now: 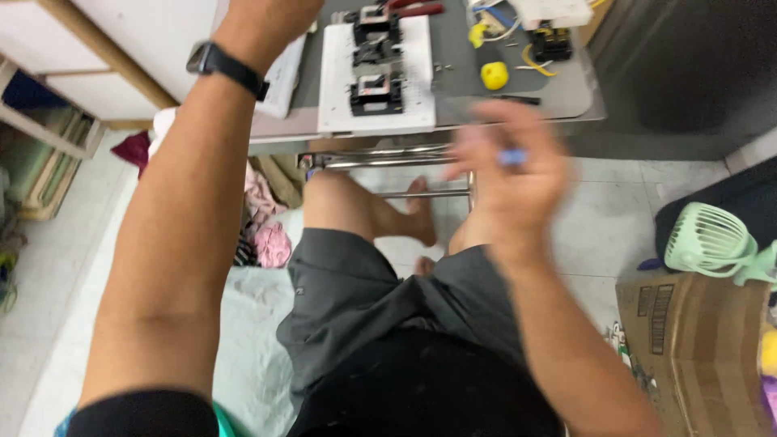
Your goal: The person uses a screwdriver to tighten screws on three black electrical components mounted on a white perforated board. They work on each component sequentially, securing them to the board.
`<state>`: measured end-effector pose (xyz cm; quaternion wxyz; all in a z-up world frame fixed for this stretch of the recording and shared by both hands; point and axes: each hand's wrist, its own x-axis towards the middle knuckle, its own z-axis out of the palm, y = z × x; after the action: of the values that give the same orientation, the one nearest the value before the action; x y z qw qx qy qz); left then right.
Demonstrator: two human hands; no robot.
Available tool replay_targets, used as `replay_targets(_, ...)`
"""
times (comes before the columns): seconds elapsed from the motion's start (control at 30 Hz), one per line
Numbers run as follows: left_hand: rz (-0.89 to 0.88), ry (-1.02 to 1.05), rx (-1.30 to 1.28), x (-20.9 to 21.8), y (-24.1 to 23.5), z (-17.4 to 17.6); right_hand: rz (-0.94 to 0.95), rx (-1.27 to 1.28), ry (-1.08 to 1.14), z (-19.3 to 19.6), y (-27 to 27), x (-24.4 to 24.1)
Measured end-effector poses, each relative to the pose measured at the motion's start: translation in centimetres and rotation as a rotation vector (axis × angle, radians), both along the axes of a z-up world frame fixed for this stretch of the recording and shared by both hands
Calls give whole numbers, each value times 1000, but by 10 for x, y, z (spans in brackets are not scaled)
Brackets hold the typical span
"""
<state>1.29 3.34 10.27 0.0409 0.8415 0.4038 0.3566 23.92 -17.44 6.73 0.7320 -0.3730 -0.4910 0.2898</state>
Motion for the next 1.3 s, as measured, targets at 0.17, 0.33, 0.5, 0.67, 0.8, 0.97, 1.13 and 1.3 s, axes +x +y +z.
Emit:
replay_targets(0.17,143,-50,-35,-38,-59,-36,-171,132,-354,7,8,72)
replay_targets(0.33,23,-129,-184,-36,-80,-83,7,49,-884,47,40,58)
replay_targets(0.5,23,-71,-128,-28,-53,-96,119,33,-925,54,96,12)
replay_targets(0.67,3,-7,-203,-22,-30,-92,186,58,-1135,76,129,-34)
replay_targets(0.8,-58,-102,-121,-24,-22,-100,177,-63,-1125,66,147,-47)
replay_targets(0.97,-55,-176,-102,-24,-23,-102,102,-12,-1279,48,163,-48)
replay_targets(1.13,-56,-150,-119,-25,-22,-102,47,11,-1442,51,164,-48)
replay_targets(1.3,-51,-143,-127,-24,-23,-101,107,68,-1541,54,181,-47)
